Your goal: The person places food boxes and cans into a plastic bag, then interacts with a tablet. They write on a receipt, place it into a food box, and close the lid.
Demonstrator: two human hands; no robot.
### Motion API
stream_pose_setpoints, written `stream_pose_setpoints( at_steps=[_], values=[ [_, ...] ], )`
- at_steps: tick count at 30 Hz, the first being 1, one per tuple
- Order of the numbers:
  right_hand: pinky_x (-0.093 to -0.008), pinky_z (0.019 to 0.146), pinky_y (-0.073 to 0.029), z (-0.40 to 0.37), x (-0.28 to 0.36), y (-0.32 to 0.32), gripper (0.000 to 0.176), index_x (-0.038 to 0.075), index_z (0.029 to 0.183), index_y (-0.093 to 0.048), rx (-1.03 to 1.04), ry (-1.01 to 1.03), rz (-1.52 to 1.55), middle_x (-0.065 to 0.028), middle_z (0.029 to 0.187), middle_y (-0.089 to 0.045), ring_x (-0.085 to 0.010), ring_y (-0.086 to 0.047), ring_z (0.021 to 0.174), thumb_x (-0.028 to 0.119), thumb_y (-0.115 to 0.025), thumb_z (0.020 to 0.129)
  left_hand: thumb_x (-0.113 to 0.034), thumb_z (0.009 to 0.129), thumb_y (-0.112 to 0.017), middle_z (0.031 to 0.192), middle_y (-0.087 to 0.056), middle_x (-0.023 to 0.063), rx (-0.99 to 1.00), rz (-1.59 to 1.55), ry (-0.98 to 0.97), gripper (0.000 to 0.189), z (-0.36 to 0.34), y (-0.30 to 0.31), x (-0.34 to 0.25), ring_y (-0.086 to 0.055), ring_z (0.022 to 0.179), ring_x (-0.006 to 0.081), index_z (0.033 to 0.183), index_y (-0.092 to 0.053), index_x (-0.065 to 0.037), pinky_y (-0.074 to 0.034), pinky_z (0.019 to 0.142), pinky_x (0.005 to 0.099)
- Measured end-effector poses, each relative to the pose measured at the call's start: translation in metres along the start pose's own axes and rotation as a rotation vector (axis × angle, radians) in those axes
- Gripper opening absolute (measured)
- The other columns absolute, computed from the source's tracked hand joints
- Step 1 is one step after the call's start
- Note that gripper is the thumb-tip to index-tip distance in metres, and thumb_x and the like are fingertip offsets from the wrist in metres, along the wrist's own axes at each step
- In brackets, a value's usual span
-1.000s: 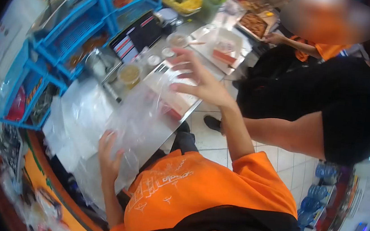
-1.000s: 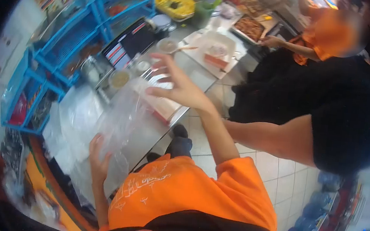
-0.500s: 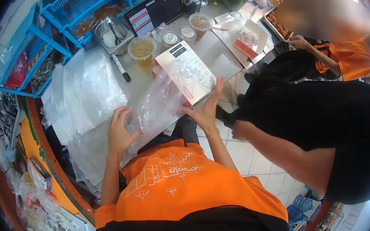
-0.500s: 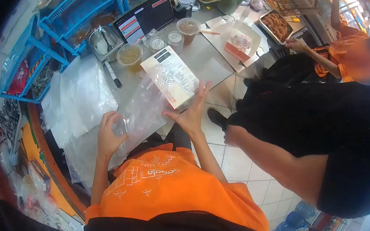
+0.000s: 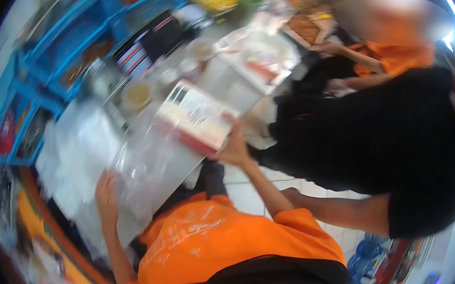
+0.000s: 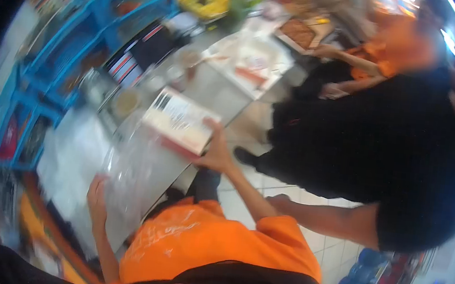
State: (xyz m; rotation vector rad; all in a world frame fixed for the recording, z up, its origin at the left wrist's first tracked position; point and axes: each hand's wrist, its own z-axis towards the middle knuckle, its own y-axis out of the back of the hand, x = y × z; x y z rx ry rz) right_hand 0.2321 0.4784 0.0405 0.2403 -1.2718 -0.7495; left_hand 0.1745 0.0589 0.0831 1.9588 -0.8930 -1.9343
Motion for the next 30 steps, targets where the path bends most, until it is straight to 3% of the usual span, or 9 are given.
stream_pose_setpoints(
  at_steps=[4,11,14,17,19,21,23,25,30],
  values=[
    [-0.0467,0.101,-0.046,-0.019,0.011,0.023,0.113,0.012,0.144,-0.027,0.028,-0.15,0.291,-0.0142,0.141,-0.036,-0.0292,-0.04,0.131,0.025,-0.092,0.052,-0.014,0.078,-0.071,0.105,-0.056,0.011,-0.13,0.095,-0.163,0.076,-0.001,-0.015,-0.05,-0.054,0.107,0.0309,0.148,-0.043,-0.014,-0.04,0.1,0.0414],
    [-0.0388,0.105,-0.039,-0.02,0.055,0.064,0.111,0.011,0.142,-0.02,0.036,-0.027,0.438,-0.0151,0.132,-0.042,-0.0248,-0.047,0.124,0.022,-0.091,0.057,-0.007,0.073,-0.071,0.104,-0.053,0.0102,-0.269,0.481,-0.059,0.073,0.012,-0.013,-0.046,-0.054,0.096,0.026,0.143,-0.049,-0.014,-0.045,0.09,0.0397],
    [-0.0385,0.105,-0.036,-0.008,0.085,0.078,0.111,0.012,0.142,-0.015,0.017,0.053,0.355,-0.0161,0.129,-0.041,-0.0259,-0.046,0.122,0.023,-0.09,0.06,-0.019,0.078,-0.07,0.101,-0.056,0.0126,-0.447,0.389,-0.464,0.062,0.021,-0.037,-0.013,-0.054,0.104,0.032,0.137,-0.053,-0.012,-0.041,0.09,0.0402],
    [-0.0395,0.106,-0.034,0.006,0.107,0.078,0.111,0.012,0.143,-0.013,0.009,0.103,0.376,-0.0171,0.129,-0.041,-0.0273,-0.043,0.123,0.024,-0.089,0.061,-0.027,0.084,-0.065,0.112,-0.058,0.017,-0.112,0.803,-0.633,0.052,0.024,-0.065,0.039,-0.054,0.108,0.0325,0.131,-0.055,-0.006,-0.04,0.093,0.0421],
    [-0.0398,0.107,-0.033,0.015,0.124,0.075,0.115,0.011,0.144,-0.012,0.0,0.133,0.497,-0.0166,0.129,-0.04,-0.027,-0.042,0.124,0.025,-0.09,0.059,-0.022,0.093,-0.057,0.102,-0.06,0.0097,0.333,-0.748,0.032,0.034,0.046,-0.09,0.126,-0.057,0.093,0.0181,0.119,-0.056,0.0,-0.049,0.076,0.0347],
    [-0.0398,0.107,-0.033,0.022,0.142,0.076,0.116,0.013,0.144,-0.015,-0.022,0.117,0.477,-0.0165,0.129,-0.042,-0.028,-0.042,0.124,0.026,-0.091,0.057,-0.019,0.091,-0.054,0.128,-0.056,0.0143,0.546,0.032,-0.128,0.047,0.047,-0.058,0.008,-0.054,0.115,0.0276,0.134,-0.051,0.0,-0.042,0.1,0.0383],
    [-0.0399,0.108,-0.033,0.026,0.154,0.073,0.121,0.013,0.146,-0.016,0.007,0.018,0.632,-0.0161,0.131,-0.042,-0.0291,-0.041,0.126,0.027,-0.092,0.053,-0.013,0.09,-0.053,0.131,-0.055,0.0111,0.181,-0.483,-0.104,0.065,0.035,-0.069,-0.028,-0.056,0.109,0.0225,0.151,-0.034,-0.003,-0.044,0.094,0.0335],
    [-0.0405,0.108,-0.034,0.034,0.163,0.075,0.127,0.007,0.146,-0.016,0.02,-0.045,0.702,-0.017,0.136,-0.035,-0.0287,-0.037,0.13,0.031,-0.094,0.049,-0.013,0.088,-0.063,0.138,-0.049,0.0126,0.437,-0.839,0.19,0.07,0.032,-0.034,-0.057,-0.051,0.123,0.0225,0.151,-0.034,-0.004,-0.043,0.098,0.0339],
    [-0.0421,0.104,-0.045,0.056,0.172,0.088,0.121,0.012,0.144,-0.007,-0.061,0.31,0.446,-0.0239,0.132,-0.041,-0.0321,-0.048,0.125,0.026,-0.092,0.059,-0.019,0.074,-0.081,0.141,-0.045,0.0161,0.606,0.056,-0.135,0.079,-0.004,-0.034,-0.09,-0.05,0.123,0.0358,0.145,-0.047,-0.012,-0.04,0.103,0.0422]
  ],
)
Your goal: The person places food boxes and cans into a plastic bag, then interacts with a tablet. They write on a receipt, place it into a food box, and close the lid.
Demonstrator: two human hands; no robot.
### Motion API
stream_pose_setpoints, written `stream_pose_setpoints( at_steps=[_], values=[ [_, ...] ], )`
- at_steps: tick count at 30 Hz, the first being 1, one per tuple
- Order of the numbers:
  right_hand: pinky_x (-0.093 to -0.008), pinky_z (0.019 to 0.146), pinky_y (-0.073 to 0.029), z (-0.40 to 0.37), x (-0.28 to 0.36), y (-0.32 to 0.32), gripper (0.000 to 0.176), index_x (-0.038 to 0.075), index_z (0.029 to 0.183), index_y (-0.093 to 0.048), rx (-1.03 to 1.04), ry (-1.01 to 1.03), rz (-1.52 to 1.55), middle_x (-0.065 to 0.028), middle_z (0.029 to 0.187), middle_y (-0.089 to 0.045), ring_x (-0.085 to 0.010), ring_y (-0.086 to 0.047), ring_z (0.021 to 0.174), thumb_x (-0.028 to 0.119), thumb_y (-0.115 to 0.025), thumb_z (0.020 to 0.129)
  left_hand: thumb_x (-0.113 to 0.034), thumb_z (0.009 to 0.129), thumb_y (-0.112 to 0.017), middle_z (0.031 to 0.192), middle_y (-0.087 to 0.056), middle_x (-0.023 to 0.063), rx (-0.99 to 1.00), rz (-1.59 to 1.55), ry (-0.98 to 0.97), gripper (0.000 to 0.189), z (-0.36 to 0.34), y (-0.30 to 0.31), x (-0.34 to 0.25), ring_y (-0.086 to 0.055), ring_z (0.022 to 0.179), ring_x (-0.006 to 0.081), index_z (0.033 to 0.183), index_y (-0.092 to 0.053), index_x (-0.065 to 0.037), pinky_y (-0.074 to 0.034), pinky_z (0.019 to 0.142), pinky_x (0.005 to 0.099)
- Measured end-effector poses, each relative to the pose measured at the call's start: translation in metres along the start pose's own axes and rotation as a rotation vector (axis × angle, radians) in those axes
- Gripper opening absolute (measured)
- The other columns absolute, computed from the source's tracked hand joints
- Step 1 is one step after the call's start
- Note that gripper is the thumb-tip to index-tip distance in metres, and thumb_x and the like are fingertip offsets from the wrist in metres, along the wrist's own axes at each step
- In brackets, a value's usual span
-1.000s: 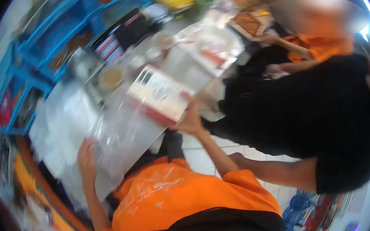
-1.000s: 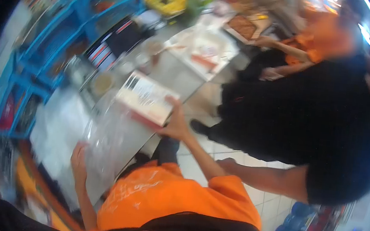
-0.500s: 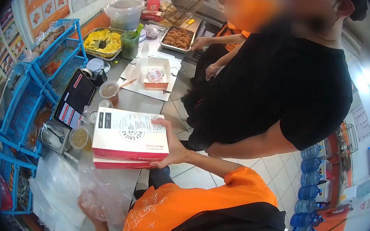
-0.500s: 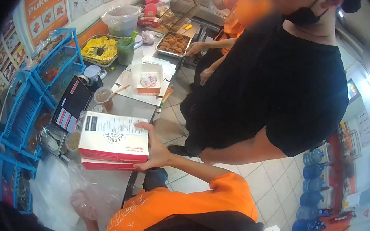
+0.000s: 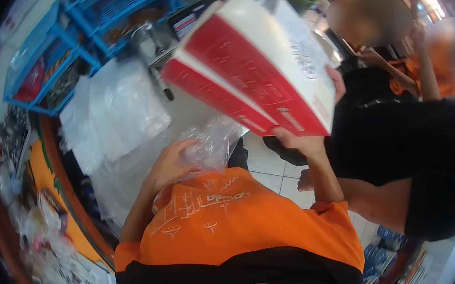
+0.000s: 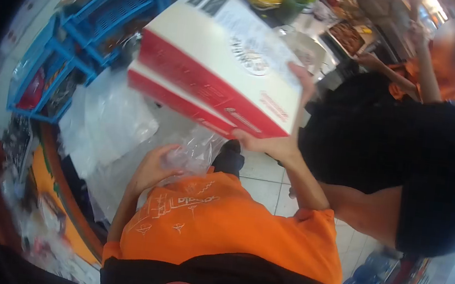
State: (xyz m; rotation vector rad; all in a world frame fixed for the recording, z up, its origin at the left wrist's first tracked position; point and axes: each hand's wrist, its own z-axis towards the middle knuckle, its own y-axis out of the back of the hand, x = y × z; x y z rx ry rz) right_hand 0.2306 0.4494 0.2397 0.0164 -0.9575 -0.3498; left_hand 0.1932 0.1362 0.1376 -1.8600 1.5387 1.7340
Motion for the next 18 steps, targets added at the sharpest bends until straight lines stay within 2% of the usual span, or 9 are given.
stream_pose_setpoints(
  at_steps=[2,3,5,8,9,11,12,14,18],
  values=[
    [-0.042,0.107,-0.041,-0.003,0.009,-0.011,0.121,0.014,0.144,-0.004,-0.038,-0.065,0.151,-0.0239,0.134,-0.04,-0.0316,-0.046,0.127,0.027,-0.091,0.061,-0.021,0.069,-0.084,0.115,-0.055,0.0158,-0.41,0.072,-0.084,0.078,-0.011,-0.011,-0.011,-0.054,0.106,0.0339,0.141,-0.053,-0.021,-0.044,0.093,0.0409],
    [-0.0419,0.108,-0.04,-0.001,0.013,-0.013,0.12,0.014,0.144,-0.004,-0.035,-0.043,0.155,-0.0238,0.135,-0.04,-0.0313,-0.045,0.128,0.027,-0.09,0.062,-0.021,0.069,-0.084,0.115,-0.055,0.0158,-0.422,0.074,-0.078,0.078,-0.02,-0.006,-0.025,-0.054,0.106,0.0339,0.141,-0.053,-0.021,-0.044,0.093,0.0409],
    [-0.0419,0.109,-0.039,0.005,-0.005,-0.008,0.119,0.014,0.144,-0.004,-0.028,-0.046,0.145,-0.0235,0.136,-0.04,-0.0311,-0.045,0.128,0.027,-0.09,0.063,-0.026,0.071,-0.084,0.104,-0.054,0.0117,-0.681,0.774,-0.337,0.075,-0.01,0.006,-0.052,-0.053,0.095,0.0287,0.139,-0.054,-0.012,-0.044,0.09,0.0397],
    [-0.0419,0.109,-0.039,0.005,-0.005,-0.011,0.118,0.015,0.145,-0.005,-0.026,-0.051,0.167,-0.0231,0.136,-0.04,-0.0307,-0.045,0.128,0.027,-0.089,0.063,-0.018,0.07,-0.083,0.108,-0.056,0.0114,-0.54,0.15,-0.288,0.075,-0.007,0.011,-0.069,-0.051,0.092,0.0259,0.139,-0.055,-0.016,-0.043,0.083,0.0386],
    [-0.0419,0.109,-0.039,0.006,-0.007,-0.012,0.118,0.014,0.145,-0.006,-0.036,-0.059,0.19,-0.0231,0.136,-0.04,-0.0305,-0.045,0.128,0.027,-0.089,0.063,-0.018,0.07,-0.083,0.108,-0.056,0.0114,-0.548,0.154,-0.289,0.075,-0.002,0.01,-0.061,-0.051,0.092,0.0259,0.139,-0.055,-0.016,-0.043,0.083,0.0386],
    [-0.0422,0.108,-0.039,0.007,-0.011,-0.016,0.117,0.014,0.145,-0.007,-0.035,0.021,0.143,-0.0233,0.135,-0.041,-0.0304,-0.046,0.127,0.026,-0.09,0.062,-0.019,0.074,-0.078,0.11,-0.058,0.0089,-0.481,-0.526,-0.004,0.07,0.008,0.011,-0.042,-0.052,0.099,0.0265,0.139,-0.054,-0.01,-0.042,0.089,0.0403],
    [-0.0423,0.108,-0.039,0.007,-0.011,-0.019,0.118,0.013,0.145,-0.008,-0.026,0.034,0.133,-0.0234,0.134,-0.041,-0.0307,-0.046,0.127,0.026,-0.09,0.061,-0.019,0.074,-0.078,0.11,-0.058,0.0089,-0.482,-0.524,-0.005,0.07,0.011,0.011,-0.043,-0.052,0.099,0.0265,0.139,-0.054,-0.01,-0.042,0.089,0.0403],
    [-0.0425,0.107,-0.04,0.008,-0.01,-0.029,0.119,0.011,0.144,-0.008,-0.002,0.061,0.102,-0.0233,0.131,-0.043,-0.0318,-0.047,0.125,0.024,-0.091,0.059,-0.023,0.079,-0.072,0.104,-0.065,0.0101,-0.474,0.475,-0.498,0.059,0.016,0.01,-0.051,-0.058,0.099,0.0302,0.133,-0.058,-0.007,-0.042,0.093,0.0447],
    [-0.0432,0.106,-0.039,0.005,-0.009,-0.052,0.119,0.01,0.143,-0.008,0.046,0.065,0.142,-0.0214,0.132,-0.04,-0.0314,-0.045,0.126,0.023,-0.091,0.058,-0.026,0.083,-0.067,0.11,-0.067,0.0157,-0.186,0.239,-0.446,0.047,0.037,-0.012,-0.035,-0.062,0.103,0.0326,0.127,-0.062,-0.008,-0.041,0.097,0.0499]
  ],
)
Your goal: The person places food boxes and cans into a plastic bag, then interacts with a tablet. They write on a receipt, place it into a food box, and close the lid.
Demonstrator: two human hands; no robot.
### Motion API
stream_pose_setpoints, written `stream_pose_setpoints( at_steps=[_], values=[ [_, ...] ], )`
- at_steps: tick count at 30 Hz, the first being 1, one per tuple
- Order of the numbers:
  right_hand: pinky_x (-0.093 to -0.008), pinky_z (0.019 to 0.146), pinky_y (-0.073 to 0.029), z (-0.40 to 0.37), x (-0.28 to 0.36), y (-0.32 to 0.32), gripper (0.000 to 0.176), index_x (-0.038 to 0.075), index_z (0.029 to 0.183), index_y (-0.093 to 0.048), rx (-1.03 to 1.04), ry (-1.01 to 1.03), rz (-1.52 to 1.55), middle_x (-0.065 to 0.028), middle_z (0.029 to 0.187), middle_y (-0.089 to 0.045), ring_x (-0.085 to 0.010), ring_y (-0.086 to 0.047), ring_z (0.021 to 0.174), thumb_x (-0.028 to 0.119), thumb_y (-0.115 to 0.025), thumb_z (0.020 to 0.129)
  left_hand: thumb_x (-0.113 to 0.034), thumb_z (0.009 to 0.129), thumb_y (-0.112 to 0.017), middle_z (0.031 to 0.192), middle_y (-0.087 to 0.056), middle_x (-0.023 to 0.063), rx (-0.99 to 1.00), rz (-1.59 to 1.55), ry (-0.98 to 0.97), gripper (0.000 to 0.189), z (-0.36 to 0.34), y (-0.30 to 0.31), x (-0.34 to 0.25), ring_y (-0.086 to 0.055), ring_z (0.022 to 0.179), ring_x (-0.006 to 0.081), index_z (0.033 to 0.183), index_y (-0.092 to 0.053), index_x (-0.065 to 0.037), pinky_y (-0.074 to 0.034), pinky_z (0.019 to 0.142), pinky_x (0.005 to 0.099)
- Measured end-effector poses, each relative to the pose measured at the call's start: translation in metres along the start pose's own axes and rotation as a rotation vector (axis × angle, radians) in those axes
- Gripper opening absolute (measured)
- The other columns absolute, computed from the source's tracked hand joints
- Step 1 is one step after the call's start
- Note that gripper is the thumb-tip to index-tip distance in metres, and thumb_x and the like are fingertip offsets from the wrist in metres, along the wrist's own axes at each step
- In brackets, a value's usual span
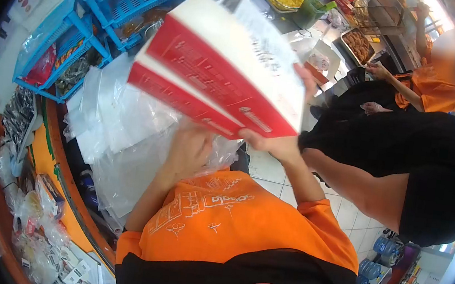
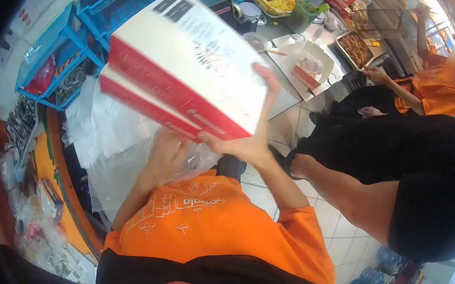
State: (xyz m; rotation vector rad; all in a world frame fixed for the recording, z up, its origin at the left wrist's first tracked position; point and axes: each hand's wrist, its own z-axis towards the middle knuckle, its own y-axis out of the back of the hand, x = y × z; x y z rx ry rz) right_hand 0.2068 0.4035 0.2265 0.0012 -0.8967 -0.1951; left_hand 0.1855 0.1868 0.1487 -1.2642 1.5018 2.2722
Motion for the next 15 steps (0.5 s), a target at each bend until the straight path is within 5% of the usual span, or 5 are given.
stream_pose_setpoints(
  at_steps=[2,7,10,12,15],
  values=[
    [-0.0434,0.109,-0.035,-0.013,-0.011,-0.025,0.121,0.008,0.143,-0.007,-0.082,-0.092,0.247,-0.0201,0.134,-0.037,-0.0309,-0.041,0.128,0.024,-0.092,0.057,-0.027,0.084,-0.068,0.113,-0.067,0.0184,-0.399,0.359,0.137,0.042,0.006,0.005,0.013,-0.064,0.101,0.0324,0.12,-0.064,-0.007,-0.042,0.097,0.0519],
    [-0.0431,0.11,-0.032,-0.085,-0.072,-0.066,0.122,0.006,0.144,-0.011,-0.084,-0.083,-0.076,-0.0166,0.134,-0.035,-0.0285,-0.037,0.13,0.027,-0.094,0.055,-0.023,0.082,-0.077,0.121,-0.065,0.0135,-0.112,-0.301,0.414,0.046,-0.043,-0.003,0.11,-0.062,0.109,0.0264,0.121,-0.062,-0.003,-0.049,0.091,0.0394],
    [-0.0446,0.11,-0.03,-0.138,-0.116,-0.066,0.121,0.006,0.144,-0.01,0.002,-0.187,0.228,-0.0191,0.137,-0.036,-0.031,-0.038,0.131,0.029,-0.094,0.06,-0.017,0.079,-0.081,0.125,-0.063,0.0099,0.006,-0.502,0.404,0.058,-0.074,0.03,0.131,-0.057,0.116,0.0184,0.13,-0.057,-0.002,-0.048,0.096,0.0346],
    [-0.0452,0.109,-0.032,-0.162,-0.138,-0.05,0.11,0.012,0.143,-0.025,0.167,-0.211,0.177,-0.021,0.136,-0.038,-0.0351,-0.036,0.133,0.028,-0.093,0.058,0.006,0.066,-0.068,0.152,-0.039,0.0117,-0.041,-0.65,0.386,0.097,-0.092,0.058,0.131,-0.049,0.13,0.0265,0.154,-0.027,-0.006,-0.047,0.099,0.0344],
    [-0.047,0.109,-0.032,-0.155,-0.124,-0.019,0.105,0.012,0.141,-0.031,0.3,-0.014,-0.091,-0.0253,0.137,-0.038,-0.0406,-0.038,0.131,0.031,-0.093,0.059,0.01,0.059,-0.058,0.158,-0.029,0.0126,0.053,-0.724,0.479,0.109,-0.082,0.081,0.074,-0.044,0.136,0.0319,0.158,-0.014,-0.009,-0.045,0.102,0.035]
  ],
)
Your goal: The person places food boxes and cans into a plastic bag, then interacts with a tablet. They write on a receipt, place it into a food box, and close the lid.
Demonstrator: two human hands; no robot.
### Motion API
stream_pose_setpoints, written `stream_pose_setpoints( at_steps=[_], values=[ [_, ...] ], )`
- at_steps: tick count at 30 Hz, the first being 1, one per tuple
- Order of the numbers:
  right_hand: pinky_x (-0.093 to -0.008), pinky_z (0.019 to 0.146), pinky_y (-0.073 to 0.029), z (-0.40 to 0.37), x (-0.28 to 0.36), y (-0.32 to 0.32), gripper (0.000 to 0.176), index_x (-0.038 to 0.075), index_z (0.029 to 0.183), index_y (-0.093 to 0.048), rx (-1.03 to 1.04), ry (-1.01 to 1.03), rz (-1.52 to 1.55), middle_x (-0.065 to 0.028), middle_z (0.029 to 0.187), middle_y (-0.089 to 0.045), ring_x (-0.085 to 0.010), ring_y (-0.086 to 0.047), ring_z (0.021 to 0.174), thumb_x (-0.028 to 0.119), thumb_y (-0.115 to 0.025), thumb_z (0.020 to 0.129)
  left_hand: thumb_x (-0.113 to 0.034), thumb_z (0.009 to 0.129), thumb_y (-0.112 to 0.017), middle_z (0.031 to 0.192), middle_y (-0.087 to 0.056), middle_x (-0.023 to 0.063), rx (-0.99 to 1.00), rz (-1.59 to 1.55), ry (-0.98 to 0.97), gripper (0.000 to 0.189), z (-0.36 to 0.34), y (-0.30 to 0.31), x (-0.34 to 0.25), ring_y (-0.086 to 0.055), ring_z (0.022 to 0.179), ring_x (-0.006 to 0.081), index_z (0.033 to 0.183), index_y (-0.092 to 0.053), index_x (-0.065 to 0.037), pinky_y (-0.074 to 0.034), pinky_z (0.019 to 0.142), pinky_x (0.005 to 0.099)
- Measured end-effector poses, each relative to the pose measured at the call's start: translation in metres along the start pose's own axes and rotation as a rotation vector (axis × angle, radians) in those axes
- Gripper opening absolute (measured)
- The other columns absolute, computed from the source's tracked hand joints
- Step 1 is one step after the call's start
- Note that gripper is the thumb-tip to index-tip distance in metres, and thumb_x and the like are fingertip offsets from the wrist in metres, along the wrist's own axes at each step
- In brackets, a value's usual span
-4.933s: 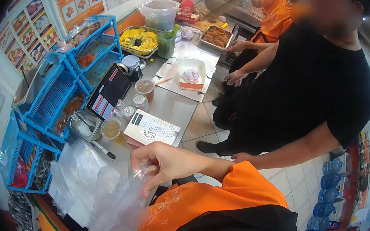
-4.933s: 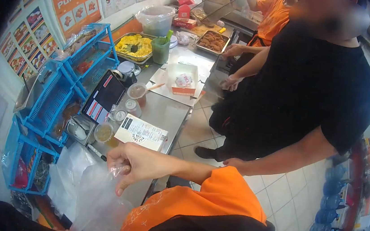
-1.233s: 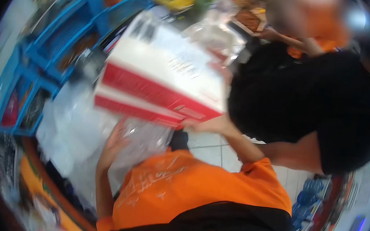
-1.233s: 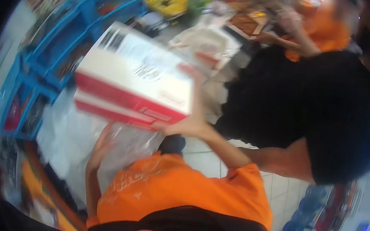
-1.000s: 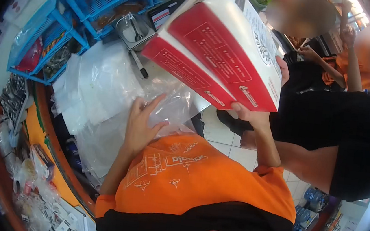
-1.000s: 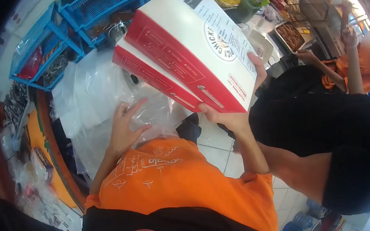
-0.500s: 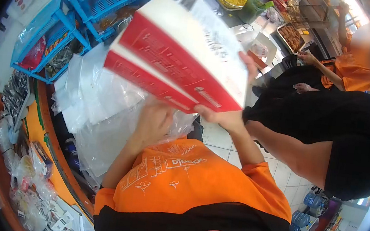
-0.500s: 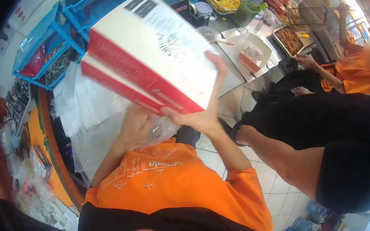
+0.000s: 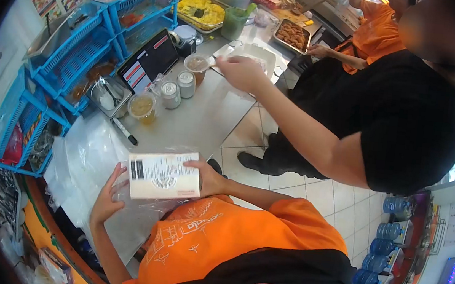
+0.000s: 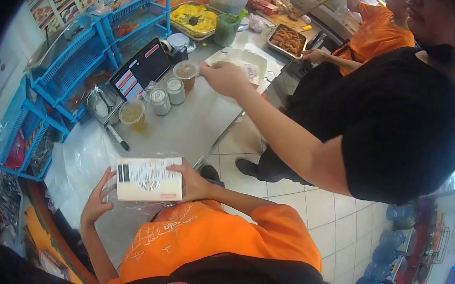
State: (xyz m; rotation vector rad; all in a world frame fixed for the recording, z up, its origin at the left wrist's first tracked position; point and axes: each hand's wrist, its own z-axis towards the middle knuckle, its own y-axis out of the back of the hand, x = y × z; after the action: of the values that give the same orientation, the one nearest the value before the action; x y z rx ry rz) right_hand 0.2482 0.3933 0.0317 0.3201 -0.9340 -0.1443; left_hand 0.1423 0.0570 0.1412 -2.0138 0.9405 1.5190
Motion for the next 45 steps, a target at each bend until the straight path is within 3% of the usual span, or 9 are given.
stream_pose_setpoints(
  at_steps=[8,14,16,19,26,31,33,39,45],
  values=[
    [-0.0463,0.111,-0.035,0.037,0.015,0.0,0.101,0.012,0.142,-0.037,0.218,-0.136,-0.185,-0.0266,0.138,-0.036,-0.0473,-0.036,0.13,0.03,-0.091,0.058,0.016,0.064,-0.048,0.155,-0.03,0.0219,-0.336,0.471,-0.248,0.092,-0.014,-0.089,-0.094,-0.03,0.145,0.0312,0.152,-0.024,0.002,-0.031,0.116,0.0399],
    [-0.0433,0.11,-0.039,0.054,0.037,0.036,0.115,0.012,0.151,-0.024,0.333,-0.104,-0.152,-0.0273,0.14,-0.038,-0.0404,-0.041,0.131,0.03,-0.091,0.06,-0.012,0.066,-0.084,0.156,-0.03,0.0192,-0.636,0.607,-0.252,0.105,0.059,-0.103,-0.041,-0.032,0.143,0.0336,0.153,-0.024,-0.004,-0.032,0.115,0.038],
    [-0.0402,0.099,-0.044,0.052,0.069,0.064,0.074,0.008,0.133,-0.052,0.678,-0.455,-0.651,-0.0189,0.128,-0.053,-0.0306,-0.05,0.122,0.024,-0.082,0.068,-0.023,0.056,-0.091,0.159,-0.027,0.0146,-0.634,0.748,-0.219,0.121,0.066,-0.098,-0.029,-0.032,0.143,0.0322,0.154,-0.021,-0.007,-0.035,0.112,0.0375],
    [-0.0333,0.084,-0.044,0.075,0.142,0.084,0.026,0.011,0.097,-0.07,0.801,-0.107,-1.046,-0.0057,0.103,-0.065,-0.021,-0.056,0.107,0.017,-0.071,0.072,-0.026,0.055,-0.091,0.16,-0.024,0.0129,-0.634,0.722,-0.18,0.122,0.066,-0.108,-0.043,-0.031,0.143,0.0318,0.154,-0.02,-0.007,-0.036,0.112,0.0378],
    [-0.0357,0.085,-0.037,0.145,0.182,0.127,0.012,0.012,0.079,-0.068,0.669,-0.089,-1.194,0.0009,0.091,-0.062,-0.0168,-0.053,0.102,0.017,-0.075,0.071,0.002,0.078,-0.064,0.148,-0.045,0.0168,-0.546,0.562,-0.463,0.075,0.043,-0.069,-0.055,-0.044,0.136,0.0303,0.147,-0.039,-0.005,-0.041,0.108,0.0368],
    [-0.0364,0.09,-0.04,0.179,0.206,0.144,0.006,0.008,0.076,-0.066,0.636,0.027,-0.93,-0.0034,0.097,-0.057,-0.0225,-0.05,0.106,0.005,-0.066,0.07,0.013,0.077,-0.041,0.12,-0.066,0.0165,-0.62,0.658,-0.31,0.058,-0.051,-0.018,-0.148,-0.066,0.105,0.0249,0.129,-0.056,-0.006,-0.049,0.094,0.0327],
    [-0.0345,0.08,-0.047,0.181,0.216,0.143,0.009,0.007,0.074,-0.066,0.408,0.013,-0.868,-0.005,0.092,-0.056,-0.0241,-0.055,0.097,0.004,-0.068,0.066,0.012,0.075,-0.043,0.113,-0.068,0.0154,-0.788,1.019,0.352,0.062,-0.067,-0.021,-0.167,-0.07,0.081,0.0236,0.135,-0.046,-0.005,-0.055,0.074,0.0325],
    [-0.0359,0.064,-0.048,0.204,0.22,0.154,0.022,0.003,0.09,-0.07,0.293,-0.03,-0.688,-0.0106,0.083,-0.056,-0.0282,-0.061,0.075,-0.006,-0.069,0.069,0.01,0.075,-0.062,0.101,-0.06,0.008,-0.579,0.061,-0.34,0.082,-0.06,-0.036,-0.185,-0.066,0.073,0.0133,0.148,-0.035,-0.016,-0.052,0.063,0.0221],
    [-0.0314,0.073,-0.052,0.298,0.161,0.117,0.022,-0.003,0.103,-0.068,0.695,-0.043,-0.009,-0.0089,0.091,-0.067,-0.019,-0.066,0.082,-0.005,-0.059,0.084,-0.003,0.075,-0.075,0.114,-0.063,0.0121,-0.305,0.163,-0.044,0.085,-0.073,-0.033,-0.181,-0.067,0.081,0.0148,0.15,-0.037,-0.014,-0.053,0.067,0.0215]
  ],
)
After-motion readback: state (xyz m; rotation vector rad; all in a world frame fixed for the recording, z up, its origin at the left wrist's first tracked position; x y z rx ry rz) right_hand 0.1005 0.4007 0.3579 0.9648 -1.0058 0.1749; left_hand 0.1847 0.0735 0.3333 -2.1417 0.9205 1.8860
